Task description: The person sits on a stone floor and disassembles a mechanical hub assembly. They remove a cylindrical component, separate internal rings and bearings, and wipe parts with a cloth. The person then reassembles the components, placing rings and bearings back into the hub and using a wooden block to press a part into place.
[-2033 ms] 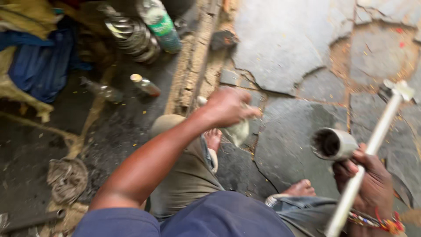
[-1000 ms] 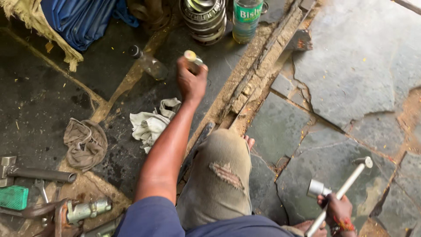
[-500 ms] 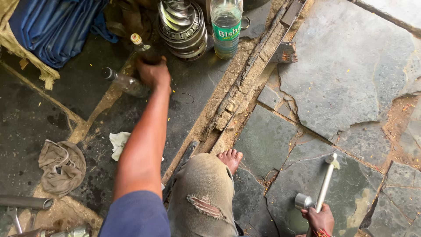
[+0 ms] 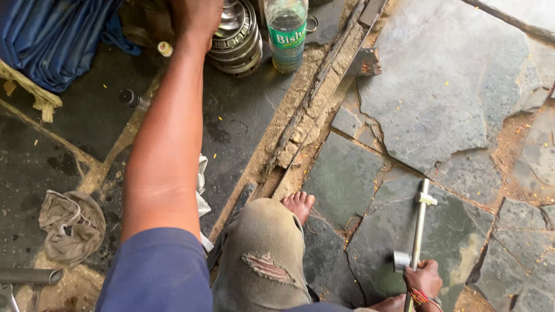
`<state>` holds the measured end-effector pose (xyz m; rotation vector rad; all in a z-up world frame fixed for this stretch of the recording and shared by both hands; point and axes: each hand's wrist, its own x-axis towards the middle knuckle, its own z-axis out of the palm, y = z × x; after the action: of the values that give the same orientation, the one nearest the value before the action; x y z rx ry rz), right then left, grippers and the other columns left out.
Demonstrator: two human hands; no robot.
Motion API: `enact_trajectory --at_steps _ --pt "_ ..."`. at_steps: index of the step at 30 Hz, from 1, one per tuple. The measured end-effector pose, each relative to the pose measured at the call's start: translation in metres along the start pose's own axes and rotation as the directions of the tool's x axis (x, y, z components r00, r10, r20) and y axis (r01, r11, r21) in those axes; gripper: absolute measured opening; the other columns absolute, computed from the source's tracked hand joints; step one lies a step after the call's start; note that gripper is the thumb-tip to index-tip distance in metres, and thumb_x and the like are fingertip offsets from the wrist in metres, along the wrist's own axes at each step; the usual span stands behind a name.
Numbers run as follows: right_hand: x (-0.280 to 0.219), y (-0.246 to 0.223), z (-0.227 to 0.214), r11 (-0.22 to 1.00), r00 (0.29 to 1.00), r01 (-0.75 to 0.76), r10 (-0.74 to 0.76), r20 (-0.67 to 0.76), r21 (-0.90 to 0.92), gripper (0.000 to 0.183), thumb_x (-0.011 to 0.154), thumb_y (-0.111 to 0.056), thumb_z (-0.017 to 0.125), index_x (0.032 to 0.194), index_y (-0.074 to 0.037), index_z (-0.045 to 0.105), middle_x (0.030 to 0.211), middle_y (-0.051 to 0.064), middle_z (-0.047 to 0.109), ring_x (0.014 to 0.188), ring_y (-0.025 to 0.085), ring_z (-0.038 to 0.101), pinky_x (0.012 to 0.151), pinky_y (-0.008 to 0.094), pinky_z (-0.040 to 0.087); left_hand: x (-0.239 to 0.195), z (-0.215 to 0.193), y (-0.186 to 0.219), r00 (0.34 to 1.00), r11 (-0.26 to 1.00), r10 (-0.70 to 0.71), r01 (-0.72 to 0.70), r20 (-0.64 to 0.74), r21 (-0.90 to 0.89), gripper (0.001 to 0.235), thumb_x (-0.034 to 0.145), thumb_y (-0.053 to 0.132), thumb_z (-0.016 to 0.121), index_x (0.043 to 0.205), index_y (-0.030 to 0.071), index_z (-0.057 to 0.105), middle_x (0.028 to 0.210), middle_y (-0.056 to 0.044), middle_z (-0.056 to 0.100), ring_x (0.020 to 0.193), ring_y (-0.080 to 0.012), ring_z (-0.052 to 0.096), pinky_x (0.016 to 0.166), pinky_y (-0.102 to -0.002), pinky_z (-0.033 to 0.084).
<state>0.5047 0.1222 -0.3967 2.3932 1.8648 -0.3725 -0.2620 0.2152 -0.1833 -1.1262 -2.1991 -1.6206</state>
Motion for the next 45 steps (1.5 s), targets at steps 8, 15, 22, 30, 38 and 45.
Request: enact_trajectory --at_steps 8,15,22,30,38,45 --pt "0.012 0.009 -0.003 0.996 0.992 0.011 0.001 0.129 -0.09 0.039 0.076 -0.028 0.074 0.111 -0.012 0.075 0.107 0.022 0.078 0.106 0.041 0.072 0.096 0.047 0.057 -0.039 -0.011 0.027 0.992 0.996 0.076 -0.079 -0.106 -0.029 0.029 0.096 0.023 0.082 0.111 0.005 0.064 0.108 -0.012 0.069 0.101 -0.0266 0.064 0.09 -0.043 0.05" --pt "-0.004 -0.091 -0.024 0.888 0.937 0.343 -0.346 -0.046 0.305 0.043 0.091 -0.041 0.073 0.114 -0.005 0.074 0.116 0.016 0.075 0.109 0.032 0.072 0.094 0.041 0.055 -0.117 -0.031 0.063 0.936 0.942 0.263 -0.301 -0.234 -0.147 0.017 0.101 0.019 0.069 0.114 0.014 0.06 0.121 -0.007 0.065 0.116 -0.0235 0.057 0.105 -0.042 0.05" --pt "-0.08 -0.372 -0.093 0.225 0.382 -0.533 -0.796 0.469 0.815 0.052 0.103 -0.041 0.048 0.134 -0.001 0.059 0.116 0.014 0.07 0.101 0.022 0.07 0.096 0.038 0.056 -0.224 -0.039 0.073 0.912 0.915 0.404 -0.403 -0.061 0.034 0.051 0.097 0.049 0.072 0.127 0.012 0.055 0.129 -0.011 0.054 0.129 -0.0338 0.046 0.115 -0.052 0.037" --pt "-0.12 -0.443 -0.105 0.475 0.444 -0.008 -0.787 0.429 0.88 0.051 0.108 -0.042 0.056 0.132 0.002 0.063 0.101 0.001 0.065 0.09 0.012 0.059 0.082 0.03 0.048 -0.29 -0.048 0.025 0.909 0.905 0.366 -0.397 0.198 0.153 0.055 0.1 0.027 0.079 0.148 0.016 0.054 0.145 -0.011 0.048 0.138 -0.0345 0.045 0.124 -0.051 0.037" --pt "-0.094 -0.481 -0.135 0.468 0.544 0.085 -0.762 0.353 0.88 0.058 0.102 -0.038 0.061 0.136 0.009 0.059 0.12 0.025 0.067 0.1 0.026 0.067 0.091 0.038 0.056 -0.265 -0.128 0.034 0.943 0.968 0.251 -0.25 0.218 -0.032 0.094 0.102 0.069 0.06 0.16 0.005 0.022 0.165 -0.02 0.024 0.155 -0.0379 0.029 0.127 -0.053 0.029" --pt "-0.072 -0.543 -0.128 0.169 0.333 0.687 -0.938 -0.099 0.707 0.072 0.107 -0.042 0.063 0.152 0.009 0.039 0.148 0.029 0.052 0.133 0.037 0.053 0.107 0.046 0.045 -0.146 -0.081 0.005 0.823 0.783 -0.432 0.545 0.369 -0.299 0.098 0.088 0.058 0.07 0.156 -0.002 0.034 0.153 -0.023 0.05 0.141 -0.0284 0.049 0.115 -0.039 0.041"
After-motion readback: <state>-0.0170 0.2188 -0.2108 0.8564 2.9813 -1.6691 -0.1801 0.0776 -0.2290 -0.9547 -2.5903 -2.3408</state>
